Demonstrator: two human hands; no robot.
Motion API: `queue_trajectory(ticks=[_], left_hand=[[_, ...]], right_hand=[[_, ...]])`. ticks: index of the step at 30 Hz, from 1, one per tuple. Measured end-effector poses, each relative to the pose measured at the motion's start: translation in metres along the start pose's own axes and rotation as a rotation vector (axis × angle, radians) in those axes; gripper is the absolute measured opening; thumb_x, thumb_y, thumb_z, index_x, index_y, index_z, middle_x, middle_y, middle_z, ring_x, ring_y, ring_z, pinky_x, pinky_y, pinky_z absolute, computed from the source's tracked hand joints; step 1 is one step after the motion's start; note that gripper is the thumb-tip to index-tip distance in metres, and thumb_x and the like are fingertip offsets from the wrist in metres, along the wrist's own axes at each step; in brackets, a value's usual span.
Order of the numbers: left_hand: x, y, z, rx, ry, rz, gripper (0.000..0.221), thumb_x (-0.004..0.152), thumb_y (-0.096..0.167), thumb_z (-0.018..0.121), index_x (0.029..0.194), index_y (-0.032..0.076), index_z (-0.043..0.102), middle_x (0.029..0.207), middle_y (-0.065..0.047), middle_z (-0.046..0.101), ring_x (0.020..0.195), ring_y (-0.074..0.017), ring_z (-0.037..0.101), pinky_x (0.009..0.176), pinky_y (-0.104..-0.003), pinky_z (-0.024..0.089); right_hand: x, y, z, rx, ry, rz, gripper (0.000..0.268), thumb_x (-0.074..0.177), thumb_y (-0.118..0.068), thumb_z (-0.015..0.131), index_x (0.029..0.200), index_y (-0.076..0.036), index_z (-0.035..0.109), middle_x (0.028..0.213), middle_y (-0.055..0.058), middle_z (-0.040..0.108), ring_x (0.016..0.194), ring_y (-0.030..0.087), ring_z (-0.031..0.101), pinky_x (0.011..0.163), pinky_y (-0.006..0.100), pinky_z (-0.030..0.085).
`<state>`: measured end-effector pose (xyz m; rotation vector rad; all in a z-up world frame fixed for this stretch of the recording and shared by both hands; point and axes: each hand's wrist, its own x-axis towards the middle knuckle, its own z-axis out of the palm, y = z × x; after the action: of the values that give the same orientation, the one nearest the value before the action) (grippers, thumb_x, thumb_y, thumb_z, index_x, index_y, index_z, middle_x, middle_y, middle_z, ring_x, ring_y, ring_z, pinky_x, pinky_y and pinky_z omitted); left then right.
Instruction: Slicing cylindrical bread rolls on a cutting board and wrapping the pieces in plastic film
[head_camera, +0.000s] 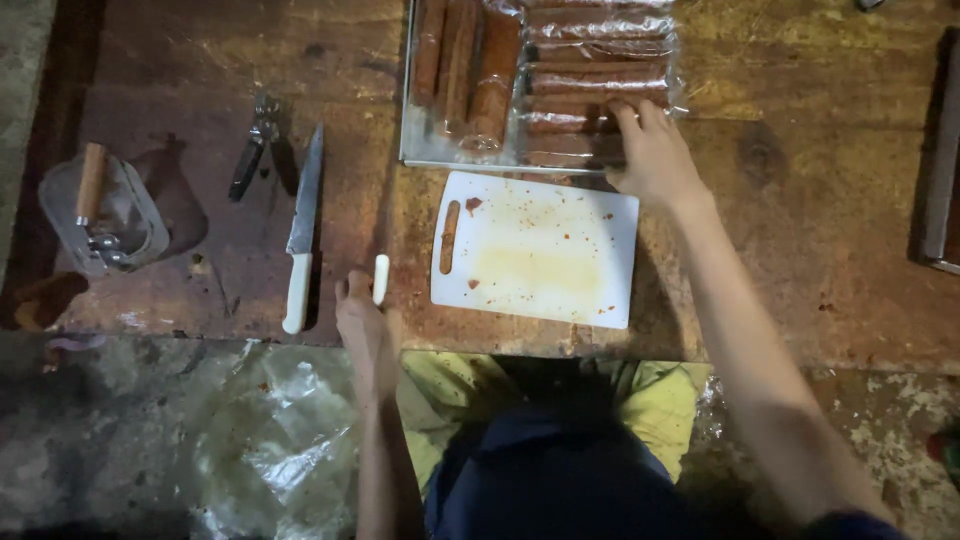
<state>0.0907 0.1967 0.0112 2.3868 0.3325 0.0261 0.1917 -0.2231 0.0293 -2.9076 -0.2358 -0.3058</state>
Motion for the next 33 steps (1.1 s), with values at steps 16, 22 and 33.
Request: queue_trajectory(ticks=[16,22,33], left_hand=[[-0.007,-0.016,0.015,0.167,0.074,-0.166,0.046,0.087,0.013,0.055,0.13,-0.001,0.042,0.134,-0.027,0.043,0.106,-0.0521,0.054,0.081,-0.063,0.046],[0.001,-0.016,0.035,0.374,0.213,-0.079,0.025,0.091,0.02,0.06,0.105,0.005,0.046,0.108,-0.018,0.056,0.077,-0.0506,0.066,0.054,-0.063,0.05],[-0.008,-0.02,0.034,0.392,0.206,0.048,0.025,0.091,0.02,0.062,0.103,0.006,0.045,0.104,-0.019,0.053,0.078,-0.0487,0.066,0.054,-0.065,0.048]], right_hand=[[0.064,-0.022,0.022,-0.2,-0.553,0.234,0.106,0.065,-0.08,0.083,0.136,-0.007,0.05,0.059,-0.004,0.035,0.054,0.011,0.037,0.053,0.029,0.039],[0.064,-0.034,0.019,-0.149,-0.567,0.257,0.102,0.068,-0.069,0.087,0.134,-0.002,0.047,0.066,0.001,0.049,0.06,0.018,0.046,0.061,0.036,0.044],[0.022,-0.028,-0.056,0.144,-0.129,0.465,0.08,0.065,-0.033,0.098,0.122,-0.002,0.051,0.111,0.016,0.063,0.103,0.028,0.06,0.092,0.048,0.054]])
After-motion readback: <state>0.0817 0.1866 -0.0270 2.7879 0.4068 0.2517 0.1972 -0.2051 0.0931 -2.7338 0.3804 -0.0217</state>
